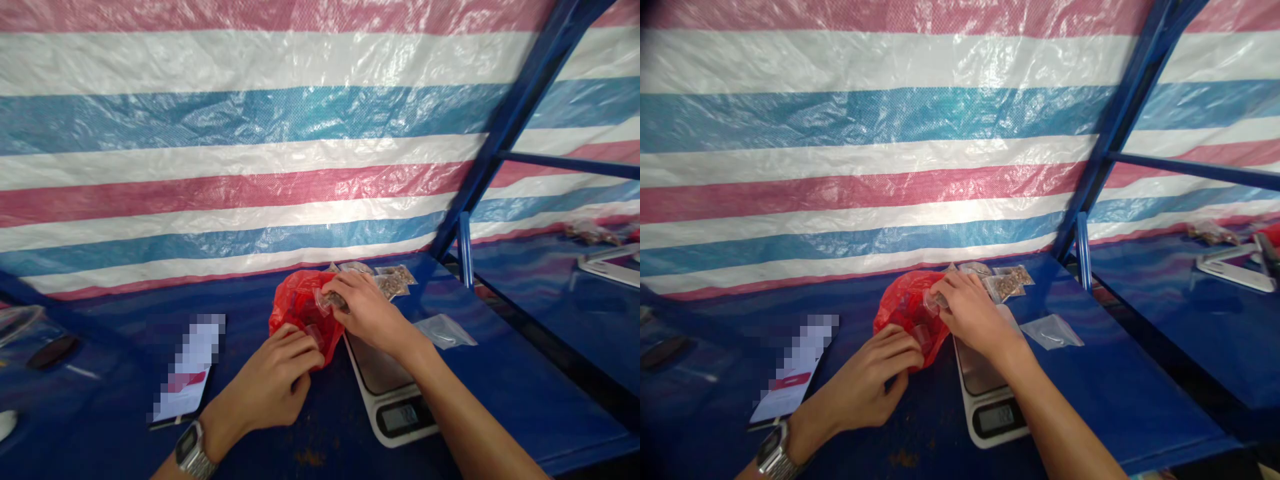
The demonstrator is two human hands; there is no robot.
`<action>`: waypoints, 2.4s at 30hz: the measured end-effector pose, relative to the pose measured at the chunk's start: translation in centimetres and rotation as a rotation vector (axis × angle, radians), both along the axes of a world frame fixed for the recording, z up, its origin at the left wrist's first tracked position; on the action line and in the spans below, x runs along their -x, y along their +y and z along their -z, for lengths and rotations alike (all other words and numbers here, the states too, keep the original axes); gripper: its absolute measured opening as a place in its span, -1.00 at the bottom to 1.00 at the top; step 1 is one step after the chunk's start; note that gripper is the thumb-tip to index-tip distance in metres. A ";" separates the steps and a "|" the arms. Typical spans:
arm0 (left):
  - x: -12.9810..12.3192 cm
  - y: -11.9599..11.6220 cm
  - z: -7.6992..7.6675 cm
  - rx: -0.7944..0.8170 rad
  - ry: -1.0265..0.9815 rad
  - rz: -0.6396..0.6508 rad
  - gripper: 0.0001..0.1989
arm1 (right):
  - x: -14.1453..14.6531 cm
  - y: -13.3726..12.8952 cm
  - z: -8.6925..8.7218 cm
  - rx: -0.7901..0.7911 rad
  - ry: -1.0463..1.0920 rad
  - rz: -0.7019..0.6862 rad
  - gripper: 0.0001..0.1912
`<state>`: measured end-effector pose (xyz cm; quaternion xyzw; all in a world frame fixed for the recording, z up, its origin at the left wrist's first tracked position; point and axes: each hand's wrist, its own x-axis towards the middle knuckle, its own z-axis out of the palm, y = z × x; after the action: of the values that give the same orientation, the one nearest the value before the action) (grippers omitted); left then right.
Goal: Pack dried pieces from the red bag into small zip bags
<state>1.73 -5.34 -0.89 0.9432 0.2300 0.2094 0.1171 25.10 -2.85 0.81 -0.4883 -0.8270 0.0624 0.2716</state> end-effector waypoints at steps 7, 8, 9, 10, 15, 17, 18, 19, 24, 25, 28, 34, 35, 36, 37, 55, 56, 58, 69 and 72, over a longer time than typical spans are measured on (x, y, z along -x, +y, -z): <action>-0.4 -0.4 0.2 0.007 0.010 0.022 -0.75 | 0.4 -0.2 -0.2 0.036 -0.072 -0.037 -0.79; -0.4 -0.4 0.2 0.009 0.005 0.023 -0.75 | 0.6 -0.3 -0.2 0.034 -0.079 -0.032 -0.77; -0.5 -0.5 0.2 0.010 0.003 0.023 -0.75 | 0.7 -0.4 -0.3 0.033 -0.085 -0.028 -0.74; -0.5 -0.5 0.2 0.011 0.000 0.022 -0.75 | 0.7 -0.4 -0.3 0.034 -0.088 -0.024 -0.72; -0.4 -0.4 0.3 0.025 0.002 0.019 -0.74 | 0.4 -0.3 -0.5 0.066 -0.015 -0.033 -0.69; -0.3 -0.3 0.4 0.038 -0.002 0.011 -0.74 | -0.1 -0.2 -0.6 0.096 0.070 -0.033 -0.69; -0.3 -0.3 0.4 0.042 -0.006 0.007 -0.73 | -0.3 -0.2 -0.7 0.109 0.107 -0.029 -0.69; -0.3 -0.2 0.4 0.043 -0.011 0.006 -0.73 | -0.4 -0.1 -0.7 0.117 0.129 -0.023 -0.68; -0.4 0.0 0.5 0.034 -0.050 0.013 -0.73 | -0.2 0.0 -0.5 0.114 0.123 0.017 -0.67; -0.4 0.0 0.6 0.034 -0.051 0.015 -0.74 | -0.1 0.1 -0.6 0.121 0.151 0.020 -0.67; -0.3 0.1 0.5 0.029 -0.043 0.009 -0.74 | -0.9 0.0 -1.3 0.183 0.294 -0.023 -0.66; 0.1 0.7 0.3 -0.052 -0.059 -0.046 -0.76 | -5.9 -0.9 -3.4 0.573 0.362 -0.231 -0.68; 0.2 0.8 0.4 -0.066 -0.062 -0.056 -0.76 | -6.7 -1.1 -3.5 0.637 0.313 -0.229 -0.66; 0.2 0.9 0.4 -0.079 -0.063 -0.066 -0.76 | -7.3 -1.1 -3.5 0.690 0.259 -0.225 -0.63; 0.3 1.0 0.5 -0.091 -0.063 -0.074 -0.76 | -7.7 -1.2 -3.5 0.724 0.210 -0.223 -0.61; 0.8 2.2 0.4 -0.276 -0.056 -0.130 -0.78 | -8.5 -1.2 -4.6 0.521 0.248 -0.291 -0.66; 0.8 2.1 0.2 -0.278 -0.056 -0.122 -0.78 | -8.7 -1.3 -4.6 0.563 0.221 -0.304 -0.64; 0.8 2.0 -0.2 -0.275 -0.060 -0.106 -0.79 | -9.0 -1.5 -4.5 0.610 0.165 -0.287 -0.60; 1.4 1.7 -0.2 -0.291 -0.095 -0.070 -0.70 | -9.7 -1.5 -4.2 0.602 -0.006 -0.173 -0.39; 1.6 1.7 0.0 -0.302 -0.117 -0.078 -0.66 | -9.5 -1.7 -4.3 0.593 -0.037 -0.139 -0.40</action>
<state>0.12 -3.61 -0.92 0.9266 0.2252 0.3003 -0.0210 34.61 -4.52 5.07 -0.4897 -0.8088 0.3106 0.0975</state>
